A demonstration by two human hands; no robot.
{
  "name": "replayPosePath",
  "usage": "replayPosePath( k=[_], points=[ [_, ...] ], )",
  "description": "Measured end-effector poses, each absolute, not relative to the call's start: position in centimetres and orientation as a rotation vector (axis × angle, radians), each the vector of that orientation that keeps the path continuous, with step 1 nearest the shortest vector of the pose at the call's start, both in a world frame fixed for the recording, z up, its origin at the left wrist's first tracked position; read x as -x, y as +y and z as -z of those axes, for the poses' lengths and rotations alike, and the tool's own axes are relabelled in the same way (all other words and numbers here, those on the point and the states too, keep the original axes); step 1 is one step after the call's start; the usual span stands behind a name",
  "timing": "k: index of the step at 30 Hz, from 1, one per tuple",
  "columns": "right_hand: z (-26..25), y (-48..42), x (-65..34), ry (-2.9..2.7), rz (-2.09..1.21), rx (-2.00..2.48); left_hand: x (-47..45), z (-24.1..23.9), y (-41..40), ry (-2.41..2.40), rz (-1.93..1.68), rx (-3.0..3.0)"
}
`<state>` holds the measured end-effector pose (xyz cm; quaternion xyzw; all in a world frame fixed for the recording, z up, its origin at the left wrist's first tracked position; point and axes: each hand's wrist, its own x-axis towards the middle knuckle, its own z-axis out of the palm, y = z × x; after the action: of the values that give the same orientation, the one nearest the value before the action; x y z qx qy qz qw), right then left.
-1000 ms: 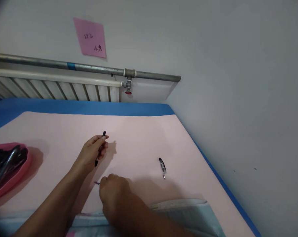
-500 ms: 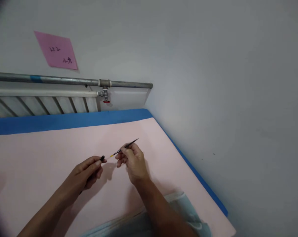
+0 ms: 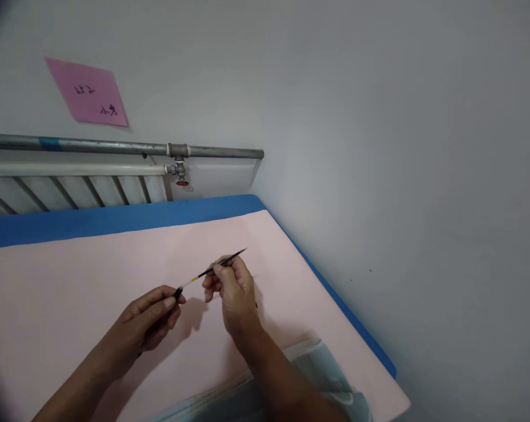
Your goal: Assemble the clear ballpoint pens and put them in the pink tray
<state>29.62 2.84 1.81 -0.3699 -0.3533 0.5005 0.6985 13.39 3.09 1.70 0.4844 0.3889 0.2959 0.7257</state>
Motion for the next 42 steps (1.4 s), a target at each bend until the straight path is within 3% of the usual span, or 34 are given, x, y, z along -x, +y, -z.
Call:
replayPosePath(
  k=[12, 18, 24, 31, 42],
  points=[
    [-2.5, 2.7, -30.3, -0.998, -1.075, 1.028, -13.3, -0.7, 3.3, 0.881, -0.589, -1.168],
    [-2.6, 2.1, -29.8, -1.228, -1.337, 1.233, -13.4, -0.7, 3.3, 0.896, -0.56, -1.229],
    [-3.1, 1.6, -33.6, -1.006, -0.811, 1.37, -13.4, -1.3, 3.3, 0.986, -0.65, -1.081],
    [-0.9, -1.0, -36.8, -1.559, -0.269, 1.987, -13.6, -0.9, 3.4, 1.012, -0.645, -1.134],
    [1.5, -3.8, -35.8, -1.822, -0.343, 2.179, -13.5, -0.9, 3.6, 0.995, -0.584, -1.214]
  ],
)
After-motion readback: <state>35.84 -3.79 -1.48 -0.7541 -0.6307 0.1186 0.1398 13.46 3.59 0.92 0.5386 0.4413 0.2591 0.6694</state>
